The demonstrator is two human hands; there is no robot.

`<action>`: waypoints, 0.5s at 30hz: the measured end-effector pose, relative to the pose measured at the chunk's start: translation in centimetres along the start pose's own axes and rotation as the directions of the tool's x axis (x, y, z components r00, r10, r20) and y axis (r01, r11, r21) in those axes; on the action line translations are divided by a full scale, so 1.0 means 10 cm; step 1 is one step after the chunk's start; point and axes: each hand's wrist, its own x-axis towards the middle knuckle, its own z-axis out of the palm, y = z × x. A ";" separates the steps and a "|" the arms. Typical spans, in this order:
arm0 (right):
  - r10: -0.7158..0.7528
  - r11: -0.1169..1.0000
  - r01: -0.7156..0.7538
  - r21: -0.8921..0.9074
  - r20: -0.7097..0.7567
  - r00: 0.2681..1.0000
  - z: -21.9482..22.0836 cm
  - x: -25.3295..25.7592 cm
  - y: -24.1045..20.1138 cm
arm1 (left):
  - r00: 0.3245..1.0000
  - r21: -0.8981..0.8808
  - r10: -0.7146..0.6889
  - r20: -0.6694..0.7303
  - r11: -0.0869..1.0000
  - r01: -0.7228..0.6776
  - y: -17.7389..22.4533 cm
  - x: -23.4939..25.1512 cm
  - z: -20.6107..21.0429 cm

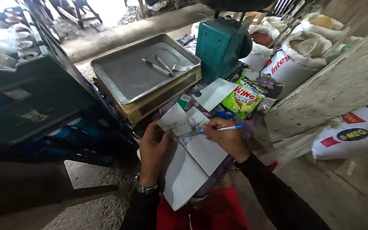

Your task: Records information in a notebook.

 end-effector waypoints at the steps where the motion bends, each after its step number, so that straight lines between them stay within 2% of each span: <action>1: 0.006 1.000 -0.006 0.001 -0.003 1.000 0.00 0.01 0.00 | 1.000 0.002 0.000 0.001 1.000 0.000 0.00 0.00 0.00; 15: 0.035 0.999 -0.034 0.032 -0.023 0.999 -0.03 0.01 -0.03 | 1.000 -0.005 -0.008 -0.002 1.000 0.008 -0.02 0.01 0.00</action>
